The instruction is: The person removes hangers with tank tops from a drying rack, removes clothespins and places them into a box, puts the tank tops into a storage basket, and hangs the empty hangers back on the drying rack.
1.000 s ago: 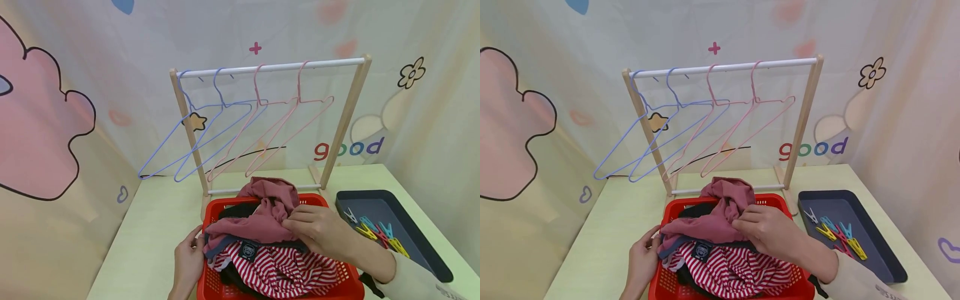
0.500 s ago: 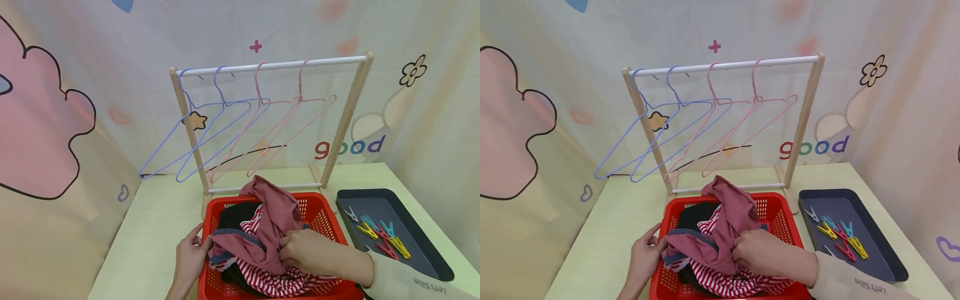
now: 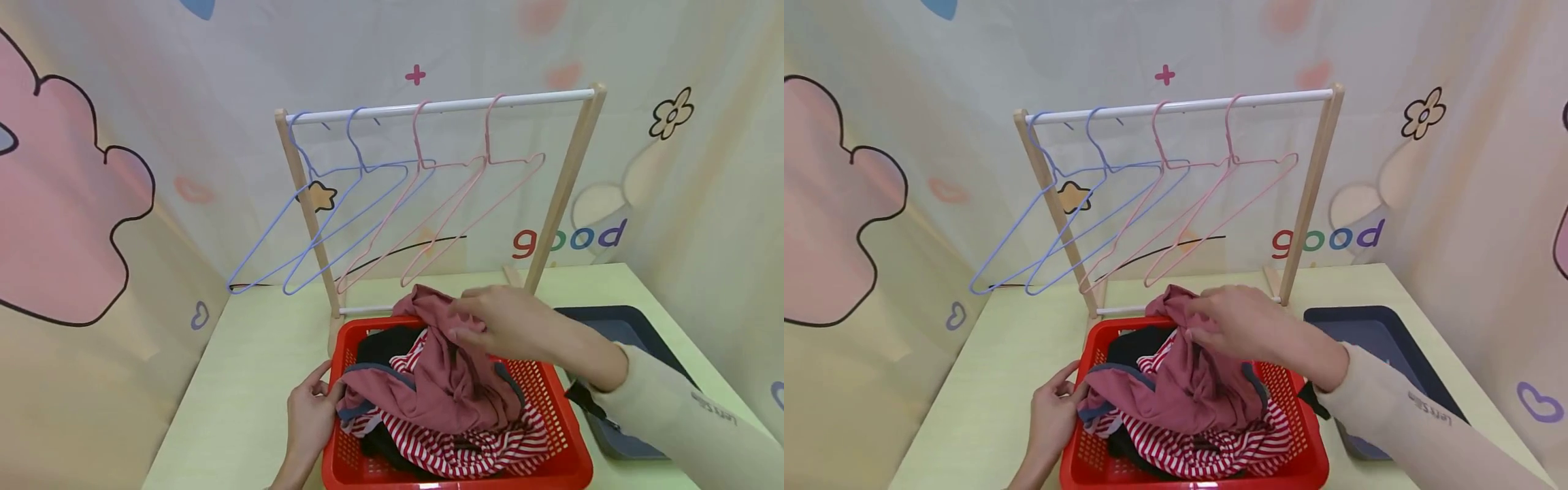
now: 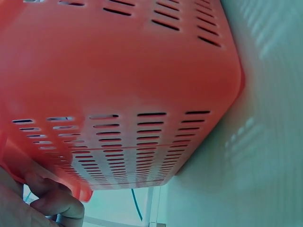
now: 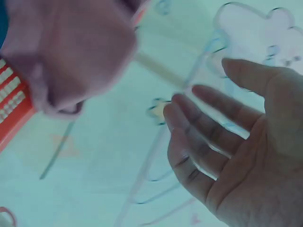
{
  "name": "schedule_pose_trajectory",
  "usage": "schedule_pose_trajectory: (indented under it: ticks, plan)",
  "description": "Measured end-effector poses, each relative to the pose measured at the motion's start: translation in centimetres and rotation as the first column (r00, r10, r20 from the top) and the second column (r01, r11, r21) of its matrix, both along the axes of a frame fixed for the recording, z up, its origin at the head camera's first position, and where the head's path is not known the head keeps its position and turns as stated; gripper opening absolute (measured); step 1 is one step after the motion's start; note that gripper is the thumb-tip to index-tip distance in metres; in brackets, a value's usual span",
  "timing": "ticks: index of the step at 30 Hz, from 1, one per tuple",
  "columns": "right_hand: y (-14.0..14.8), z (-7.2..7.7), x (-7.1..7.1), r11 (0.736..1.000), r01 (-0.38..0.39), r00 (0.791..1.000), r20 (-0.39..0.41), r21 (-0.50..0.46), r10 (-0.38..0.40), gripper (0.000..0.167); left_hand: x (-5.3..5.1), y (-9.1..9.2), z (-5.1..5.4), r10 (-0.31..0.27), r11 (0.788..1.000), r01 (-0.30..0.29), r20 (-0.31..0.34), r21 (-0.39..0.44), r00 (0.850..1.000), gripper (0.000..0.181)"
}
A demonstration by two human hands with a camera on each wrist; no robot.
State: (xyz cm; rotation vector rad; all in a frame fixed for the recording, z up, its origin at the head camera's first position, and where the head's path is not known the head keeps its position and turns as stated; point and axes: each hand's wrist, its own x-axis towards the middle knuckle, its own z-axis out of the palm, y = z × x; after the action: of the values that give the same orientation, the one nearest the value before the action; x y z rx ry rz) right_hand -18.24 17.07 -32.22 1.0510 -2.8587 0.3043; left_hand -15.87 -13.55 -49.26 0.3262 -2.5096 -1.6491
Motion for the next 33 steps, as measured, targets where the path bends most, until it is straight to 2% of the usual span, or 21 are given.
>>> schedule_pose_trajectory:
  ticks: [2, 5, 8, 10, 14, 15, 21, 23, 29, 33]
  plan:
    - [-0.3, -0.4, -2.0, 0.997, 0.07, 0.997, 0.023, 0.019, -0.071, 0.035, -0.1, 0.2, -0.1, 0.002, 1.0, -0.002, 0.004, 0.018, 1.0, 0.045]
    - [-0.8, -2.3, -4.6, 0.983, 0.147, 0.985, 0.078, 0.11, -0.156, 0.051, -0.2, 0.3, -0.4, 0.008, 1.0, -0.008, 0.019, 0.026, 1.0, 0.045]
    - [-1.2, -4.4, -6.4, 0.963, 0.175, 0.97, 0.132, 0.207, -0.205, 0.062, -0.2, 0.3, -0.6, 0.008, 1.0, -0.009, 0.028, 0.028, 1.0, 0.045]
    - [-1.5, -5.2, -7.1, 0.961, 0.165, 0.966, 0.158, 0.224, -0.203, 0.052, -0.2, 0.4, -0.5, 0.001, 1.0, -0.002, 0.024, 0.025, 1.0, 0.045]
    - [-1.7, -5.9, -7.6, 0.983, 0.115, 0.98, 0.145, 0.146, -0.136, 0.011, -0.2, 0.5, -0.4, -0.01, 1.0, 0.01, 0.019, 0.022, 1.0, 0.045]
    - [-1.7, -5.9, -7.6, 0.988, 0.1, 0.984, 0.134, 0.119, -0.116, 0.005, -0.2, 0.5, -0.4, -0.012, 1.0, 0.011, 0.019, 0.019, 1.0, 0.045]
    - [-1.6, -4.3, -6.2, 0.998, 0.031, 0.998, 0.062, -0.058, -0.027, 0.008, -0.2, 0.4, -0.5, -0.007, 1.0, 0.007, 0.017, 0.007, 1.0, 0.044]
    - [-1.5, -3.4, -5.3, 0.995, 0.012, 0.999, 0.048, -0.096, -0.007, 0.008, -0.3, 0.4, -0.5, -0.001, 1.0, 0.001, 0.02, 0.003, 1.0, 0.044]
    - [-0.3, -0.7, -2.0, 0.991, -0.067, 0.998, -0.012, -0.117, 0.066, 0.007, -0.5, 0.2, -0.4, -0.005, 1.0, 0.005, 0.023, -0.009, 1.0, 0.044]
    - [0.9, 1.0, 0.1, 0.976, -0.117, 0.992, -0.059, -0.183, 0.108, 0.013, -0.5, 0.1, -0.2, -0.011, 1.0, 0.011, 0.012, -0.006, 1.0, 0.044]
